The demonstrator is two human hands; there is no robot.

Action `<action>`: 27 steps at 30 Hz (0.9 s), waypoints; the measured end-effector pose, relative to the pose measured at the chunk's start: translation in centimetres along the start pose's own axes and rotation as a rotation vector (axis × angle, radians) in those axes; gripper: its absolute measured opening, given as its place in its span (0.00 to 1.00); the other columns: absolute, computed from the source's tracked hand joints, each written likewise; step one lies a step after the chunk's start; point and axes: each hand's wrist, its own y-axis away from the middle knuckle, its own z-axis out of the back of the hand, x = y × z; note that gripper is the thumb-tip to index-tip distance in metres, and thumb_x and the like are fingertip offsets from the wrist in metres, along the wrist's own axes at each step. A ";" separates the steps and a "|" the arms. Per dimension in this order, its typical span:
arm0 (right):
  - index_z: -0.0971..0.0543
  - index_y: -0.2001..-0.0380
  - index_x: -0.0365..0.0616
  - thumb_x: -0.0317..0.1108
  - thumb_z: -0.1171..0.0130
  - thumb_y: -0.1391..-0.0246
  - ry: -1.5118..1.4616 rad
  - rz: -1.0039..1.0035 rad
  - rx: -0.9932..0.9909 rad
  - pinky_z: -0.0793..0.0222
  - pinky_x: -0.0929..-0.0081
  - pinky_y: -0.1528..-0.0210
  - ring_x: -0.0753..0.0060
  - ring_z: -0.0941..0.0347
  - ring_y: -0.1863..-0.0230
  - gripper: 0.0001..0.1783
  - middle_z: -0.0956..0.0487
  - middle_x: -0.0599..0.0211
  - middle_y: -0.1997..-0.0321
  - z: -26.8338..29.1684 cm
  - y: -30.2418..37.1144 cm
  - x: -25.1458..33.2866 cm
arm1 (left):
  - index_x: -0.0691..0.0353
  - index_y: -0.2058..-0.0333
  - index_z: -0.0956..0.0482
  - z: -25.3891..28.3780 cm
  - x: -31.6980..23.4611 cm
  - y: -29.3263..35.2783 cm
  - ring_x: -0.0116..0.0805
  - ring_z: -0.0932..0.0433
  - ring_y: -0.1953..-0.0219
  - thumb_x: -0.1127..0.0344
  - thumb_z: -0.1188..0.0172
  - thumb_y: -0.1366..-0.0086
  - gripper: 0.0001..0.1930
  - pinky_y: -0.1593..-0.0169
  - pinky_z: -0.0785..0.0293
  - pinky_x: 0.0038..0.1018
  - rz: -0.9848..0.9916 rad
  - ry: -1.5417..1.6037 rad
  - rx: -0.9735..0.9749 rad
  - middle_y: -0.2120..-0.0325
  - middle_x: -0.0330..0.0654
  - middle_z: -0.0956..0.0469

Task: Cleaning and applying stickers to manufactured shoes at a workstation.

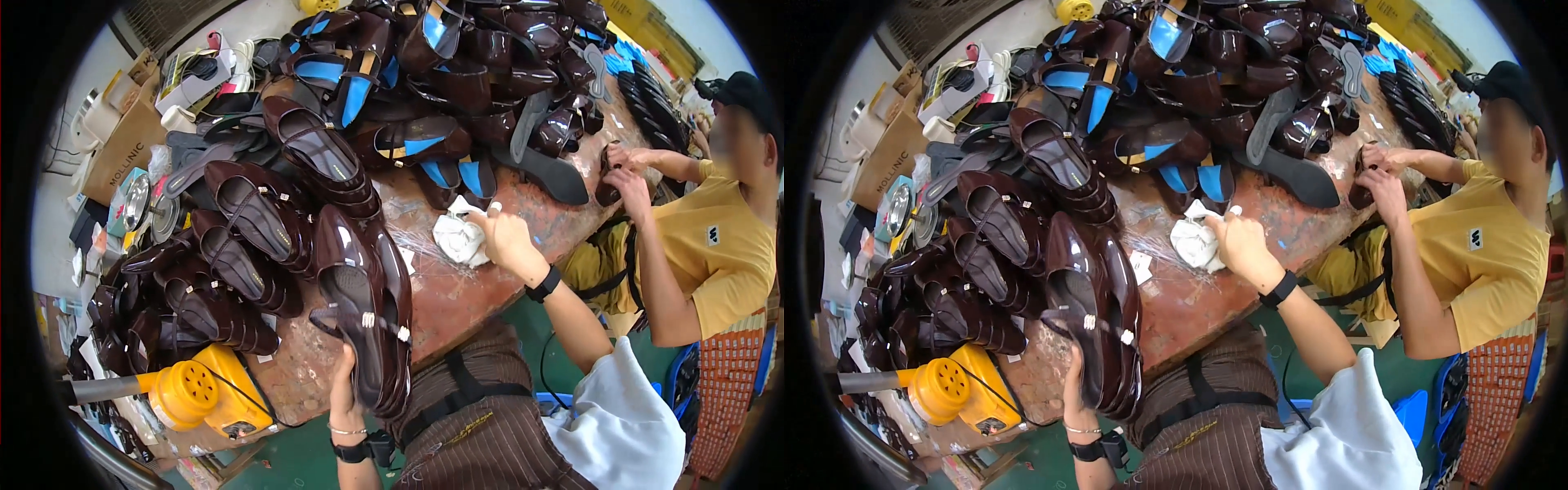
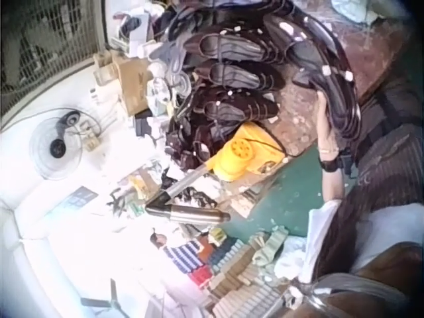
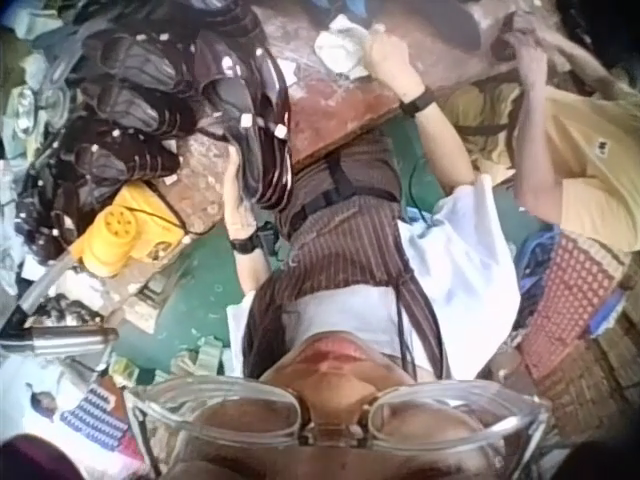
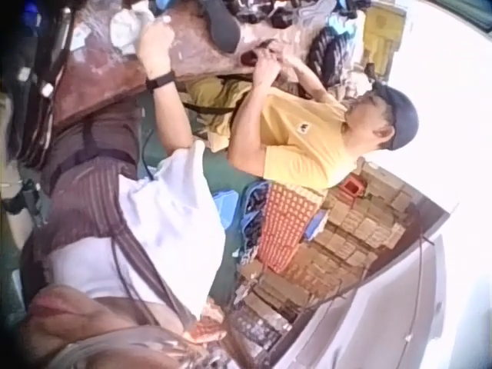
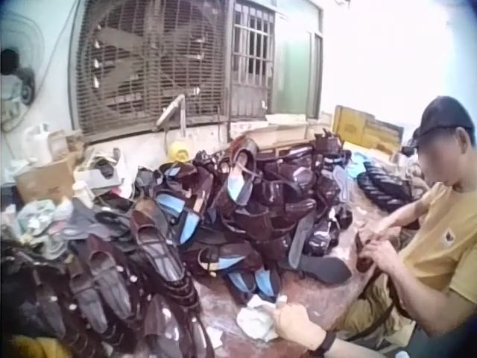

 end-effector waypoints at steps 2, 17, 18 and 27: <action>0.20 0.57 0.48 0.31 0.35 0.65 -0.037 -0.013 0.011 0.25 0.58 0.63 0.50 0.21 0.68 0.24 0.21 0.52 0.71 1.3 -0.4 -0.5 | 0.67 0.44 0.29 -1.3 0.4 -0.9 0.36 0.25 0.47 0.52 0.45 0.31 0.26 0.41 0.30 0.32 0.045 0.071 -0.088 0.47 0.44 0.25; 0.24 0.52 0.32 0.33 0.31 0.52 -1.710 0.034 -0.032 0.31 0.80 0.49 0.78 0.25 0.54 0.25 0.19 0.67 0.55 13.5 -1.2 1.0 | 0.63 0.37 0.39 -3.1 -7.2 3.7 0.40 0.29 0.45 0.66 0.34 0.42 0.36 0.43 0.32 0.34 -0.557 -1.066 -0.435 0.49 0.48 0.30; 0.24 0.52 0.32 0.34 0.31 0.52 -1.741 0.062 0.000 0.31 0.79 0.48 0.78 0.25 0.54 0.25 0.20 0.66 0.55 14.0 -1.5 2.3 | 0.61 0.35 0.41 -4.5 -8.0 4.3 0.41 0.31 0.43 0.63 0.34 0.41 0.37 0.42 0.32 0.36 -0.595 -0.908 -0.233 0.46 0.50 0.32; 0.44 0.35 0.36 0.44 0.30 0.51 -1.552 0.303 0.094 0.43 0.65 0.36 0.64 0.37 0.37 0.47 0.34 0.57 0.38 16.0 0.1 16.8 | 0.68 0.45 0.31 -10.2 -10.4 2.9 0.27 0.26 0.50 0.70 0.32 0.41 0.27 0.47 0.30 0.25 -0.647 0.020 0.075 0.54 0.40 0.23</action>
